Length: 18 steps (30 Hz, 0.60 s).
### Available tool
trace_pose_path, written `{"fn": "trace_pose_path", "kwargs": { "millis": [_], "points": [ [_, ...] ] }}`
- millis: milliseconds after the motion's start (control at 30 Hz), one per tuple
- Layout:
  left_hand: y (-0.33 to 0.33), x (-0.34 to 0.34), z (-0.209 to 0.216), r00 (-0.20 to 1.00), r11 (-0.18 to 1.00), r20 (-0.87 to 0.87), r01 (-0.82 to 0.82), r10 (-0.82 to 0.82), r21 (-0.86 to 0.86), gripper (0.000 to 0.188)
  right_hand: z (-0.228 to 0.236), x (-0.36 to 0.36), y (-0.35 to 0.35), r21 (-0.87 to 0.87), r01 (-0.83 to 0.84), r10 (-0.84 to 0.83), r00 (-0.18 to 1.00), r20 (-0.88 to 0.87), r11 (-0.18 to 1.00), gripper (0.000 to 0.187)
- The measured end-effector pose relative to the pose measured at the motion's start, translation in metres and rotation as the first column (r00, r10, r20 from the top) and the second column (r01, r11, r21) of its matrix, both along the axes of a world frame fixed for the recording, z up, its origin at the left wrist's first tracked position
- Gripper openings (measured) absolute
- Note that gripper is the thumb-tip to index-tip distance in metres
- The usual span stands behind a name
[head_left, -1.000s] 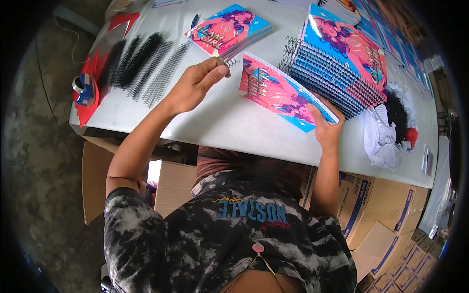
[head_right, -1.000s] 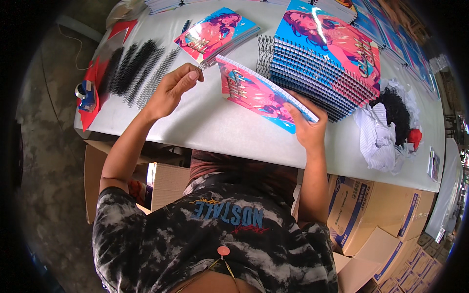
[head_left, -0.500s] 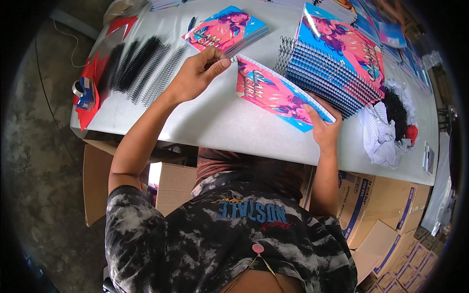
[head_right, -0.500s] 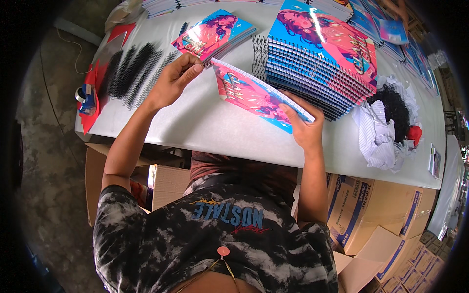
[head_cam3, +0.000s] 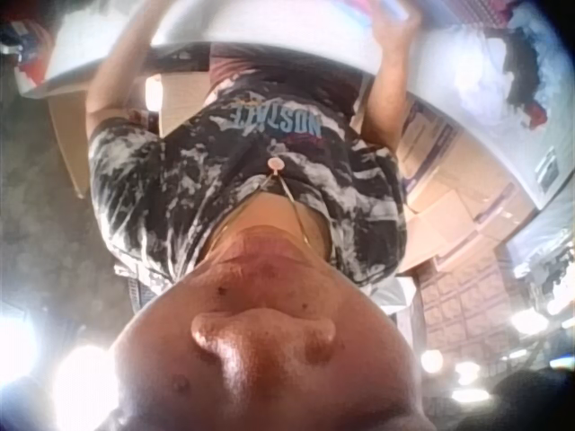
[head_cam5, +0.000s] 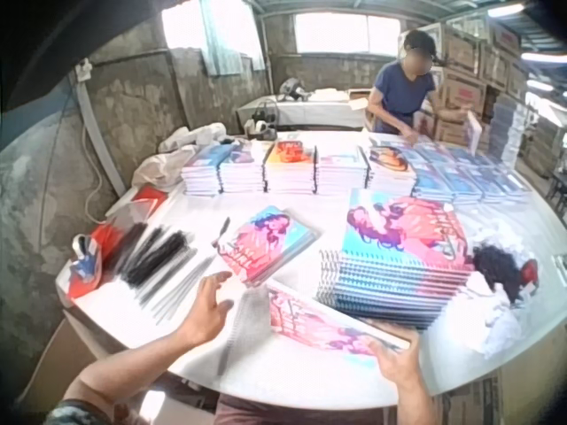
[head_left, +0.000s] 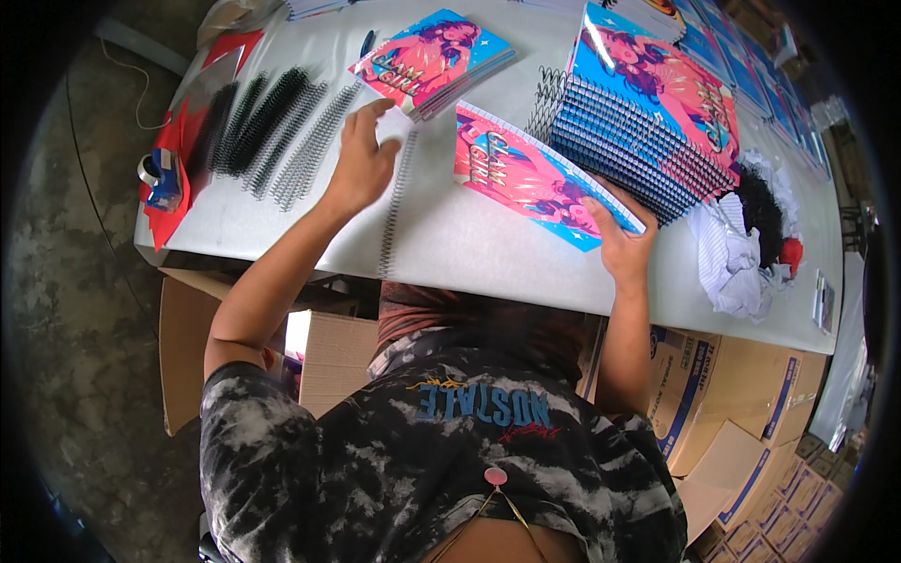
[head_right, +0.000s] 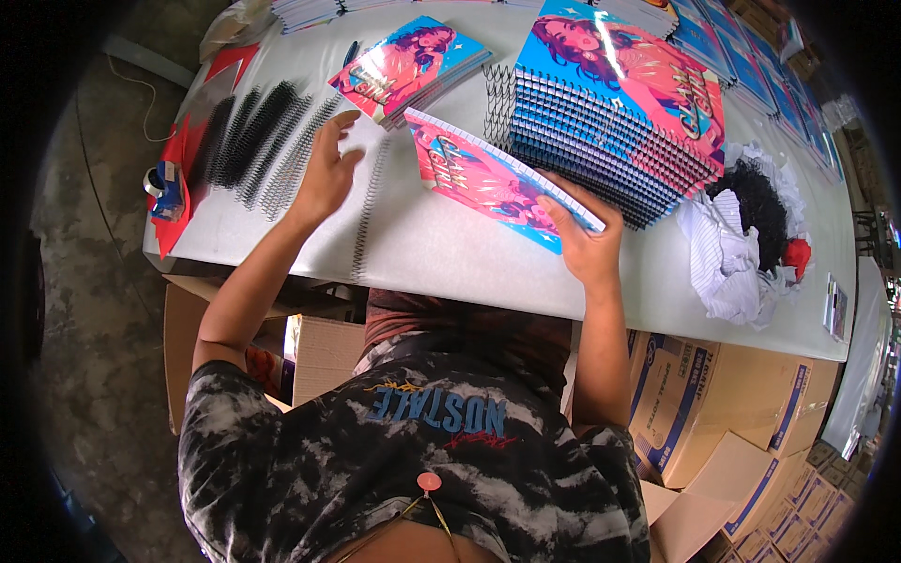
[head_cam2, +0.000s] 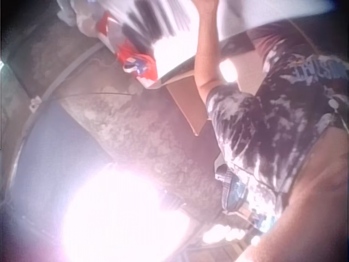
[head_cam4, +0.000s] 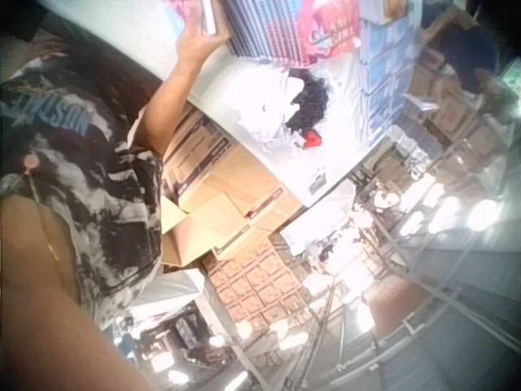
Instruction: The person repeatedly picks up a notebook cover and a metal spiral binding, inserts the spiral into the cover, and places the assembled notebook onto a growing stack. The person handles multiple identical notebooks one at a time.
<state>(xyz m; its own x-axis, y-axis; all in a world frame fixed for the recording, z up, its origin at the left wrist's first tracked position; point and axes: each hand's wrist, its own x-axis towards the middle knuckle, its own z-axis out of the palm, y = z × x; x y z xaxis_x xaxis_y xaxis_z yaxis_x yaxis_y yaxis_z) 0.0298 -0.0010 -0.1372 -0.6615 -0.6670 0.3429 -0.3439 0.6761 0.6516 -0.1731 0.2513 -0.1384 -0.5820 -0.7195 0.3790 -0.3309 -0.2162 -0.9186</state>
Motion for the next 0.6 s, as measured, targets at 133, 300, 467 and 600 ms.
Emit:
{"fn": "trace_pose_path", "kwargs": {
  "millis": [133,300,467,600],
  "points": [
    [0.016,0.018,0.010,0.709,0.741,0.434,0.659,-0.556,-0.127,0.036,0.001,-0.001,0.001,0.004,0.008,-0.008,1.000,-0.019,1.000,0.024],
    [0.033,0.029,0.010,0.623,0.720,0.420,0.684,-0.660,0.116,0.024,0.002,-0.001,-0.001,0.008,0.008,-0.008,1.000,0.003,1.000,0.024],
    [0.028,0.004,0.054,0.935,0.823,0.003,0.312,-0.355,0.474,0.034,0.002,0.000,-0.002,0.006,0.014,-0.014,0.999,-0.032,1.000,0.025],
    [0.007,-0.009,0.053,0.922,0.865,0.023,0.352,-0.385,0.357,0.037,0.005,0.002,-0.001,0.022,-0.004,0.004,1.000,-0.019,1.000,0.025]
  ]
}}
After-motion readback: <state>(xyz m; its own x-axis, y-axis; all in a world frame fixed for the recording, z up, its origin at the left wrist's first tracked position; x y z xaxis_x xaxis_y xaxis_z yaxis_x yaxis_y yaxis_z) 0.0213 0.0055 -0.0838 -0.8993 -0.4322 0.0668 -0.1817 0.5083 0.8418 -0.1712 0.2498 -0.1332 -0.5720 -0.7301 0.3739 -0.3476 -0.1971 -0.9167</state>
